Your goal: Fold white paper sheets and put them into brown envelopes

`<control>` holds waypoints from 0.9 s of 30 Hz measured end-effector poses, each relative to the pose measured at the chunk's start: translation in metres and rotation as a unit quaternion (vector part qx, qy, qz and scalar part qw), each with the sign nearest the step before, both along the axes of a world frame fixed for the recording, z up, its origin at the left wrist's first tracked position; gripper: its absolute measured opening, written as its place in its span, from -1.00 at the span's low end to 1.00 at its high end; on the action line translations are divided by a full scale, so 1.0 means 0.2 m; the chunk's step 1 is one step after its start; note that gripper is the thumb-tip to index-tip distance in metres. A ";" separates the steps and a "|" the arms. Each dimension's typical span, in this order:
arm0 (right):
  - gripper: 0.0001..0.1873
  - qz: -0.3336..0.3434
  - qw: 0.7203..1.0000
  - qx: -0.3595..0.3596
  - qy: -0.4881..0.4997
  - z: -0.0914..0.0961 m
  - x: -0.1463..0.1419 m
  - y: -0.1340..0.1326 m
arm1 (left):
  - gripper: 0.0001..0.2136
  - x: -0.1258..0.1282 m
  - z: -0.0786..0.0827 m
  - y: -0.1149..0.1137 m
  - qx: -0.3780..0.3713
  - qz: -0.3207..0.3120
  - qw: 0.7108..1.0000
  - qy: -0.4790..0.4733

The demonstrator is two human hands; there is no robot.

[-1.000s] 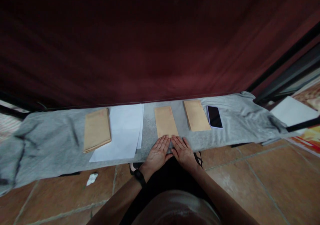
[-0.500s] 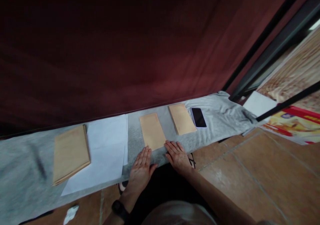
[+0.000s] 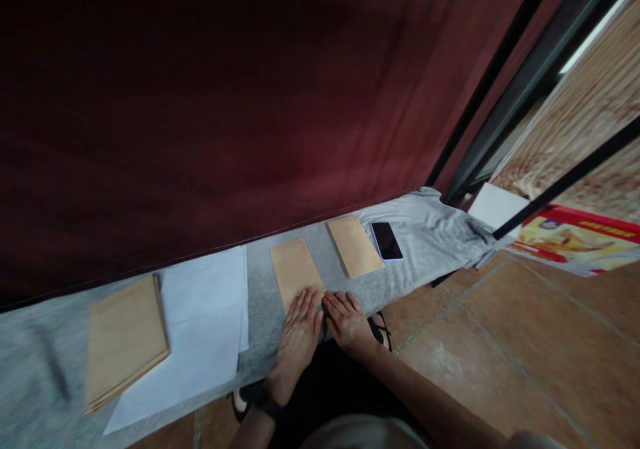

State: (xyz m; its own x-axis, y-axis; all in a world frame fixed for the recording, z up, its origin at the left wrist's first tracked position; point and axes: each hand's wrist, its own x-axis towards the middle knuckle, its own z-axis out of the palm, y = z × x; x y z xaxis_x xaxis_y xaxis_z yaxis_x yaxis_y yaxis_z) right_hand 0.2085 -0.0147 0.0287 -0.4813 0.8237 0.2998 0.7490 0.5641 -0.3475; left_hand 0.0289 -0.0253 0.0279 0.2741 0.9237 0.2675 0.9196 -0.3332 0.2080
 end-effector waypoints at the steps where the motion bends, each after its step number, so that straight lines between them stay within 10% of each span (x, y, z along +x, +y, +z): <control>1: -0.51 -0.001 1.000 0.001 0.002 0.00 0.00 0.00 | -0.51 0.02 0.00 0.03 -0.010 -0.006 1.000 0.008; 27: -0.50 -0.014 1.000 0.011 0.024 0.01 -0.02 -0.02 | -0.42 -0.03 0.02 0.72 -0.050 0.108 0.990 0.072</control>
